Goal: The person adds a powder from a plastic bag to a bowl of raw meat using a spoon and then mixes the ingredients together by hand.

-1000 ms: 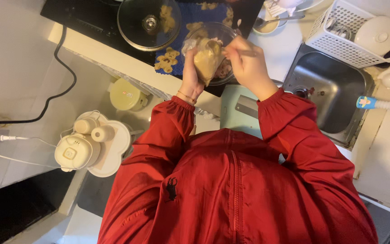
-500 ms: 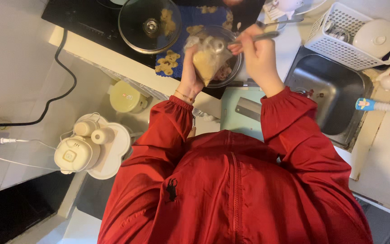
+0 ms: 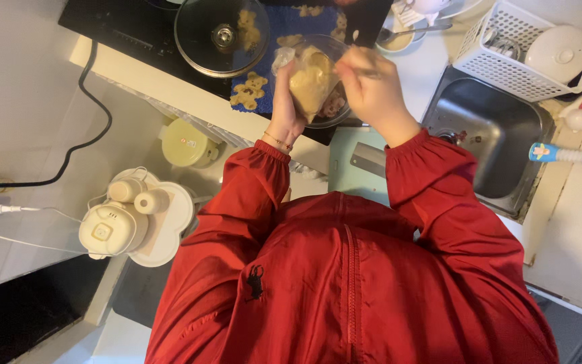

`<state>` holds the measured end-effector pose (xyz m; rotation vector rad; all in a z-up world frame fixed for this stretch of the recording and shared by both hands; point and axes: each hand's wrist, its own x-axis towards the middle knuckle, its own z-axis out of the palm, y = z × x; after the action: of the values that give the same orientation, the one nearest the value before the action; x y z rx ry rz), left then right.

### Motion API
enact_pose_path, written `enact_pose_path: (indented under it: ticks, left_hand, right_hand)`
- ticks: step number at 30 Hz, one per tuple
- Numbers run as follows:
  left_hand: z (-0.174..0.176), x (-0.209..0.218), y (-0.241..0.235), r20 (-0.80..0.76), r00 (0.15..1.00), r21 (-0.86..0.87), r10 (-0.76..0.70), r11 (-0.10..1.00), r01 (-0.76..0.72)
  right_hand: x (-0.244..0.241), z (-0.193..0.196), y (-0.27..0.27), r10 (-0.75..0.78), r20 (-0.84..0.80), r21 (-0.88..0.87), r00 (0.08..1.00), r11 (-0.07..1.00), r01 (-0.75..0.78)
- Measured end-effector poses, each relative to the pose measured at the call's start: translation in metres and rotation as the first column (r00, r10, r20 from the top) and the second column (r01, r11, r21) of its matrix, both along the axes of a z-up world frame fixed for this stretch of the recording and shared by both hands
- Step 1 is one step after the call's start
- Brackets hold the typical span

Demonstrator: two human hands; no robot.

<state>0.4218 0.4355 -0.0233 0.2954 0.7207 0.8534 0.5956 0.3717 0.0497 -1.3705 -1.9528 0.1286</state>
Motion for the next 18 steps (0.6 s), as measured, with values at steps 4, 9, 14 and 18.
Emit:
enact_pose_path:
  ticks: [4,9,14,18]
  left_hand:
    - [-0.005,-0.006,0.008,-0.062,0.998,-0.074,-0.017,0.997,0.012]
    - [-0.009,-0.014,0.015,-0.067,0.995,-0.051,-0.077,0.996,0.073]
    - [0.017,-0.01,0.013,-0.213,0.977,-0.076,-0.017,0.997,0.001]
    - [0.005,-0.008,0.015,-0.195,0.981,-0.075,0.02,0.997,-0.035]
  right_hand:
    - [0.002,0.003,0.011,-0.014,-0.301,-0.144,0.954,0.989,-0.031]
    - [0.006,0.014,0.005,0.011,-0.329,-0.165,0.944,0.984,-0.069]
    - [0.0,0.012,0.005,-0.043,0.21,-0.012,0.977,0.999,0.046]
    - [0.003,0.001,0.011,-0.01,0.072,0.019,0.997,1.0,0.009]
